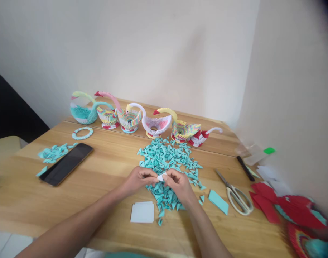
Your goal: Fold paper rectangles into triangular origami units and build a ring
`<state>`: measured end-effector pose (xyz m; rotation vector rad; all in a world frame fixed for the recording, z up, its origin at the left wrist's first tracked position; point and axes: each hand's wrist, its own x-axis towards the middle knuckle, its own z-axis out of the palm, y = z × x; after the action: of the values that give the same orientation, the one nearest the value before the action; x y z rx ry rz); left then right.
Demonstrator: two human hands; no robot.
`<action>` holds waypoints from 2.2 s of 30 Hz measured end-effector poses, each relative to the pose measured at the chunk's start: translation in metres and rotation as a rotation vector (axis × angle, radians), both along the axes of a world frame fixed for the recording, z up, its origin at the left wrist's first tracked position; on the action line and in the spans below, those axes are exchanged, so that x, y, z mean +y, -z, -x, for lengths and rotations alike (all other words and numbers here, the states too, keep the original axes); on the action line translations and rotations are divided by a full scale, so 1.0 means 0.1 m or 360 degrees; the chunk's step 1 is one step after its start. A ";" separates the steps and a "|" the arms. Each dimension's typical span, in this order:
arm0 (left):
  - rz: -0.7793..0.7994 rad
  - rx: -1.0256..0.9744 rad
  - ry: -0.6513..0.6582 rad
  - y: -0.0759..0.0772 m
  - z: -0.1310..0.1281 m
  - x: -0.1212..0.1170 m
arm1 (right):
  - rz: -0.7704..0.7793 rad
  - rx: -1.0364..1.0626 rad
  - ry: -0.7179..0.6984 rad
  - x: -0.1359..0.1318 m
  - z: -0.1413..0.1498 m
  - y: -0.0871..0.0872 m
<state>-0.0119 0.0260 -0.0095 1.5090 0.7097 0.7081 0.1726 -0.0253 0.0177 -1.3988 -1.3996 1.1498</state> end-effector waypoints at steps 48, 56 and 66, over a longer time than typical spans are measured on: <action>0.0209 -0.0125 0.0041 -0.01 -0.03 -0.03 | -0.0572 -0.0547 0.0169 -0.09 0.07 -0.08; 0.0302 -0.0174 0.0028 -0.02 -0.05 -0.03 | -0.0892 -0.0772 0.0086 -0.10 0.10 -0.06; 0.0358 -0.0206 -0.0002 -0.04 -0.06 -0.03 | -0.1076 -0.0946 0.0058 -0.10 0.08 0.01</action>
<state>-0.0058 0.0230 -0.0054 1.2466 0.6690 0.6960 0.1644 -0.0352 0.0168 -1.2814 -1.9196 0.1584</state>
